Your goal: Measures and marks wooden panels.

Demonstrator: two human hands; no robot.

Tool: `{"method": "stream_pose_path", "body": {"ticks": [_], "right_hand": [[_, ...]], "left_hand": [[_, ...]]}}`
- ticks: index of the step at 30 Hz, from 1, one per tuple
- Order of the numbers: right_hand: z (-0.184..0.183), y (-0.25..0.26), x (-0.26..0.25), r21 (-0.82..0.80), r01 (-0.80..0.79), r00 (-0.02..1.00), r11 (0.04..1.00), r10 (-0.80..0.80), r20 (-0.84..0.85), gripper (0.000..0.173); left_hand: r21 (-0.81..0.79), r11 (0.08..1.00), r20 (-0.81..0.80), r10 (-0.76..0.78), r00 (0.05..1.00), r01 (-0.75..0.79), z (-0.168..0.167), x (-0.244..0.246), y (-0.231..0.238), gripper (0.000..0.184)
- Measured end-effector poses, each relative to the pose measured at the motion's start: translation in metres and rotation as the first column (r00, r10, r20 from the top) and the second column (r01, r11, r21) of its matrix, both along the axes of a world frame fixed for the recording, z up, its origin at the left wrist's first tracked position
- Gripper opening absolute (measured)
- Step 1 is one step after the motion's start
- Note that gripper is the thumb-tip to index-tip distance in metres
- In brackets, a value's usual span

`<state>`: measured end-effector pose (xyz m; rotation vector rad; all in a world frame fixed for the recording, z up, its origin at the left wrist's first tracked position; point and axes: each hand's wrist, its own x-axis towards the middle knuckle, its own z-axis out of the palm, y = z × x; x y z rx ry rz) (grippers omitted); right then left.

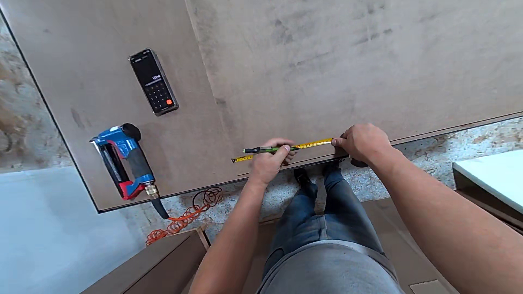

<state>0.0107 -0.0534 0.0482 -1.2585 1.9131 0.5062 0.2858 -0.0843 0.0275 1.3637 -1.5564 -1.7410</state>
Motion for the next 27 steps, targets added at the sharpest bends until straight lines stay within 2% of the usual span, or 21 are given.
{"method": "stream_pose_path", "body": {"ticks": [4, 7, 16, 27], "right_hand": [[-0.001, -0.001, -0.001, 0.007, -0.006, 1.000, 1.000, 0.006, -0.001, 0.060], [-0.001, -0.001, -0.001, 0.004, -0.005, 1.000, 1.000, 0.005, 0.004, 0.060], [-0.001, -0.001, -0.001, 0.003, 0.002, 1.000, 1.000, -0.002, 0.004, 0.057], [-0.002, -0.001, -0.001, -0.006, -0.008, 1.000, 1.000, 0.008, -0.002, 0.059]], "left_hand": [[-0.153, 0.988, 0.181, 0.002, 0.984, 0.027, -0.013, -0.007, 0.005, 0.012], [-0.186, 0.983, 0.251, 0.033, 0.967, 0.014, -0.015, -0.011, 0.008, 0.009], [-0.246, 0.969, 0.269, 0.045, 0.962, 0.023, -0.020, -0.014, 0.012, 0.006], [-0.226, 0.973, 0.309, 0.025, 0.951, 0.048, -0.021, -0.015, 0.011, 0.007]]}}
